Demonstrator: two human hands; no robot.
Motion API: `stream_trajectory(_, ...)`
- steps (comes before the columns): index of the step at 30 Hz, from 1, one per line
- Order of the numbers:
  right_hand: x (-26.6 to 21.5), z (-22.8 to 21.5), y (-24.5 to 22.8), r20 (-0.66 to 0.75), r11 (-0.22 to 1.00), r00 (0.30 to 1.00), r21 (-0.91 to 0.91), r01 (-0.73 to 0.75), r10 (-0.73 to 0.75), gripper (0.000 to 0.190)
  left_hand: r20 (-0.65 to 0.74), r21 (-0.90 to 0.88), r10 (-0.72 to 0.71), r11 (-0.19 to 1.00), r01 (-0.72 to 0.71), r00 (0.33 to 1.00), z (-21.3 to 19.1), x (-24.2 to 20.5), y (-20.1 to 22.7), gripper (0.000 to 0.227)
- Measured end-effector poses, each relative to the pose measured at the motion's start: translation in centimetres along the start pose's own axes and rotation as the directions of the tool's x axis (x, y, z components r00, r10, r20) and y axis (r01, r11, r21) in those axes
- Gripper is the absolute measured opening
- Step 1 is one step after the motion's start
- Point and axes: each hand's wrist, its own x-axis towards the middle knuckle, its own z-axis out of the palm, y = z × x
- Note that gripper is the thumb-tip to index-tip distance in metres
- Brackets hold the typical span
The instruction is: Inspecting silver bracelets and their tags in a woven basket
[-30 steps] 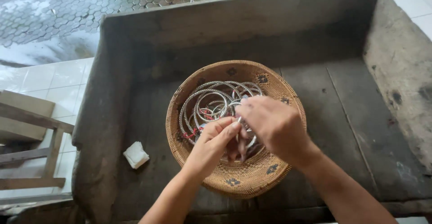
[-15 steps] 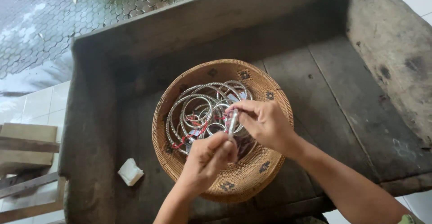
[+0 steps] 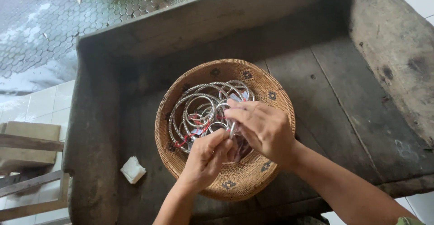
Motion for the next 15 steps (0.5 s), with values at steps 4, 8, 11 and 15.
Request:
stream_trajectory(4, -0.2, -0.1, 0.8, 0.102, 0.9, 0.942, 0.276, -0.336, 0.321, 0.034, 0.033, 0.109, 0.115, 0.987, -0.118, 0.993, 0.0, -0.1, -0.3, 0.023)
stream_trajectory(8, 0.5, 0.1, 0.8, 0.407, 0.427, 0.686, 0.561, -0.709, 0.604, 0.023, 0.079, 0.181, 0.196, 0.961, -0.208, 0.977, 0.0, 0.3, 0.2, 0.022)
stream_trajectory(11, 0.4, 0.4, 1.0, 0.479, 0.291, 0.565, 0.531, -0.796, 0.672, 0.021, 0.158, 0.243, 0.266, 0.923, -0.298, 0.951, 0.2, 0.2, -0.3, 0.015)
stream_trajectory(15, -0.1, -0.2, 0.6, 0.319, 0.482, 0.686, 0.524, -0.702, 0.653, 0.022, -0.08, 0.127, 0.212, 0.971, -0.201, 0.974, 0.4, 0.0, -0.7, 0.016)
